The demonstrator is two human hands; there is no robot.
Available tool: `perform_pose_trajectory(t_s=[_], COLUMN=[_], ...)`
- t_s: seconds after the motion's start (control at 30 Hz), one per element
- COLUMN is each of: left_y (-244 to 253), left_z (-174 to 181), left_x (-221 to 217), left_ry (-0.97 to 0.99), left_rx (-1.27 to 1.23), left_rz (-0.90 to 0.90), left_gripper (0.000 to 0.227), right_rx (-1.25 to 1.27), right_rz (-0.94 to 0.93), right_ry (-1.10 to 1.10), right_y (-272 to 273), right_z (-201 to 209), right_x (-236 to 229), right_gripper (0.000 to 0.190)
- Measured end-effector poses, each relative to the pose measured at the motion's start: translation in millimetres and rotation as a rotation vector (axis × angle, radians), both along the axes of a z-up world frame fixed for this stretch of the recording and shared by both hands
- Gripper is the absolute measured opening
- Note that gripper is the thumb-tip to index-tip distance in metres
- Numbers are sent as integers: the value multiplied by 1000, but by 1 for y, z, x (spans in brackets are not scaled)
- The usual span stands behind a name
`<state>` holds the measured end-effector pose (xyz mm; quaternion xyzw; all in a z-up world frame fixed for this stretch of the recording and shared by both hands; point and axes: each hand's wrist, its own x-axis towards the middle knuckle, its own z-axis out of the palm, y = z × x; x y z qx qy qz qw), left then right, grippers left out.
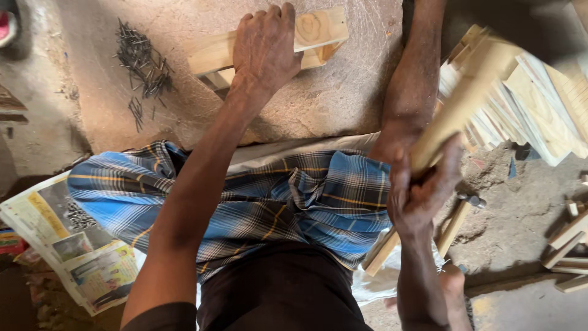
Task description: The person assembles small wooden boxes by nailing wooden planks together using a hammer. They sit on the floor, pick up nails, position the planks, and hammer them into place to form box structures.
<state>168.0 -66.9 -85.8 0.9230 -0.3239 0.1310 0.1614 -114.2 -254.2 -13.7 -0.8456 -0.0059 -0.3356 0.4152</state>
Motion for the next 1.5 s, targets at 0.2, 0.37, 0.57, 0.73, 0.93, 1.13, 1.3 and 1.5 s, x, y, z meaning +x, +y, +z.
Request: perform_pose_trajectory(t_s=[0.2, 0.37, 0.57, 0.73, 0.93, 1.13, 1.3, 1.5], left_y=[-2, -12, -14, -14, -21, -8, 31, 47], left_z=[-21, -31, -31, -34, -44, -75, -96, -80], left_x=[3, -4, 1, -12, 8, -26, -76, -73], left_ry=[24, -126, -112, -449, 45, -302, -25, -131], left_rx=[138, -240, -38, -63, 56, 63, -78, 64], left_rz=[21, 98, 95, 200, 106, 90, -37, -92], left_gripper=[34, 24, 11, 26, 19, 31, 35, 24], right_rx=[-357, 210, -172, -626, 6, 634, 771, 33], right_rz=[-6, 9, 221, 421, 208, 29, 69, -74], right_ry=[610, 414, 145, 295, 500, 775, 974, 524], right_y=[-3, 13, 87, 109, 102, 119, 115, 24], right_z=[2, 16, 34, 48, 24, -33, -74, -97], right_x=[44, 20, 50, 92, 38, -37, -53, -55], right_gripper=[62, 64, 60, 57, 66, 79, 78, 45])
